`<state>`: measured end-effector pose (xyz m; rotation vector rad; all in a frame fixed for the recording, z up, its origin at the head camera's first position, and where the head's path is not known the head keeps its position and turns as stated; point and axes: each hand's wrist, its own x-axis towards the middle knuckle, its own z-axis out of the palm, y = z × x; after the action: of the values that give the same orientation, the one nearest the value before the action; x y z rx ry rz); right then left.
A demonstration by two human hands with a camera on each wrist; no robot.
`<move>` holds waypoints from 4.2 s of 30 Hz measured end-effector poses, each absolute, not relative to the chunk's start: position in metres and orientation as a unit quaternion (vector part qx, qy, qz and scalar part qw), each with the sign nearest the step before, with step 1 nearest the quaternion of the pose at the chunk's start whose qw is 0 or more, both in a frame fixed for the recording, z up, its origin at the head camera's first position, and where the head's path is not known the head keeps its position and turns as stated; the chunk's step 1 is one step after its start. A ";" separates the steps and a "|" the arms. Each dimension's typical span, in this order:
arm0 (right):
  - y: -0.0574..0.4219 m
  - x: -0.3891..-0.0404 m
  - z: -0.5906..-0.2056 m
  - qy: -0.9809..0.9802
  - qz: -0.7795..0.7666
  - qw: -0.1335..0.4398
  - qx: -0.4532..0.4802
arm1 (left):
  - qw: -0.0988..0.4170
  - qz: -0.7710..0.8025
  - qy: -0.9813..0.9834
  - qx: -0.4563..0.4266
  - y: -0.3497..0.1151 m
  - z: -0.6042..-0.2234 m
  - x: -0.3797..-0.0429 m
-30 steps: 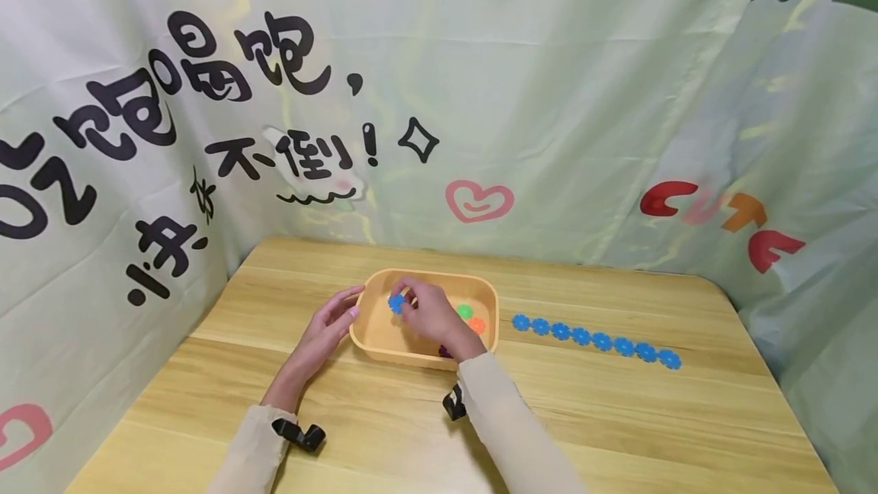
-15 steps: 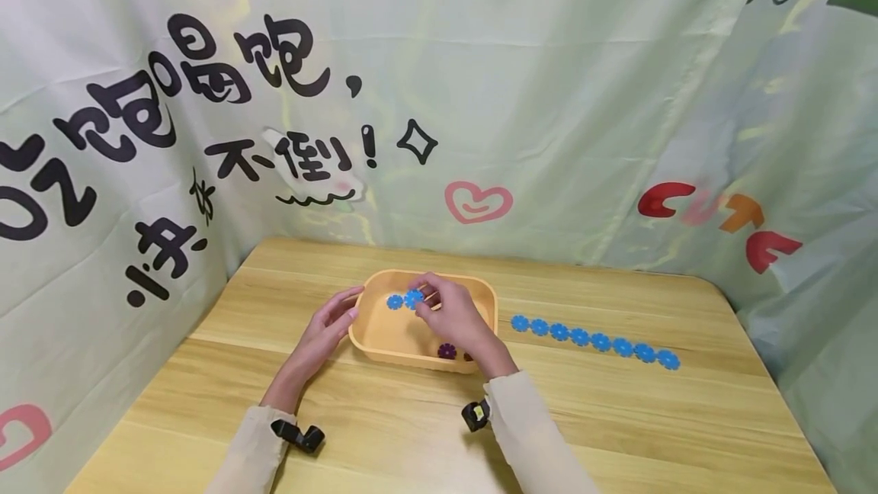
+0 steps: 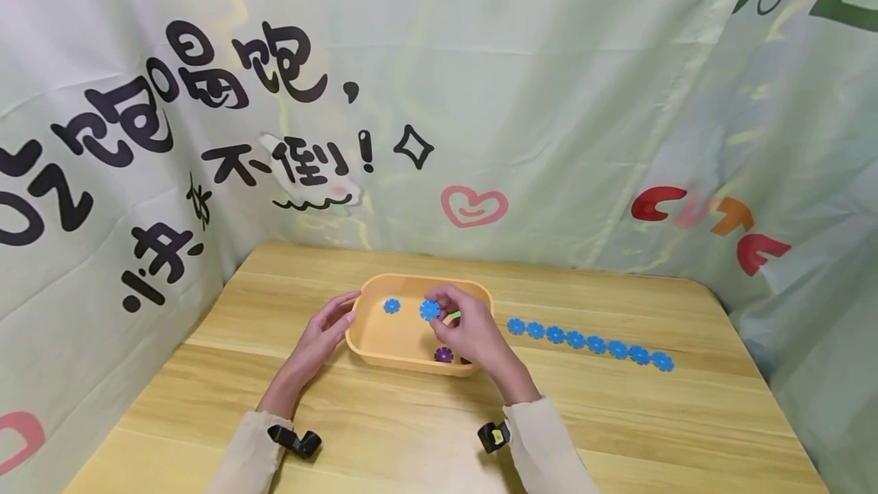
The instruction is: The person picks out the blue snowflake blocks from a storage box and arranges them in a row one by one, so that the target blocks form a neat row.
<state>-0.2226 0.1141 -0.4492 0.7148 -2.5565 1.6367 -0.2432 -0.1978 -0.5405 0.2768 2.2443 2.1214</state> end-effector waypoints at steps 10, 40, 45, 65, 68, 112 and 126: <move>0.137 -0.205 -0.447 -0.831 0.520 0.041 0.191 | 0.022 0.688 0.719 0.093 -0.198 -0.540 -0.242; 0.220 -0.170 -0.451 -0.866 0.471 0.121 0.115 | 0.023 0.686 0.721 0.100 -0.198 -0.540 -0.242; 0.239 -0.166 -0.451 -0.876 0.452 0.140 0.094 | 0.026 0.685 0.720 0.104 -0.197 -0.542 -0.243; 0.317 -0.160 -0.451 -0.864 0.458 0.210 0.012 | 0.030 0.688 0.718 0.096 -0.200 -0.539 -0.243; 0.332 -0.159 -0.454 -0.863 0.462 0.205 -0.018 | 0.031 0.687 0.719 0.095 -0.200 -0.538 -0.244; 0.436 -0.153 -0.514 -0.906 0.366 0.109 -0.183 | 0.028 0.687 0.720 0.098 -0.200 -0.538 -0.243; 0.437 -0.153 -0.515 -0.913 0.360 0.095 -0.169 | 0.025 0.684 0.723 0.098 -0.199 -0.537 -0.242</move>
<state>-0.1534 0.4366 -0.5152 -0.5018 -2.7064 1.0676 -0.2424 -0.1992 -0.5374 0.3042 2.2345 2.1142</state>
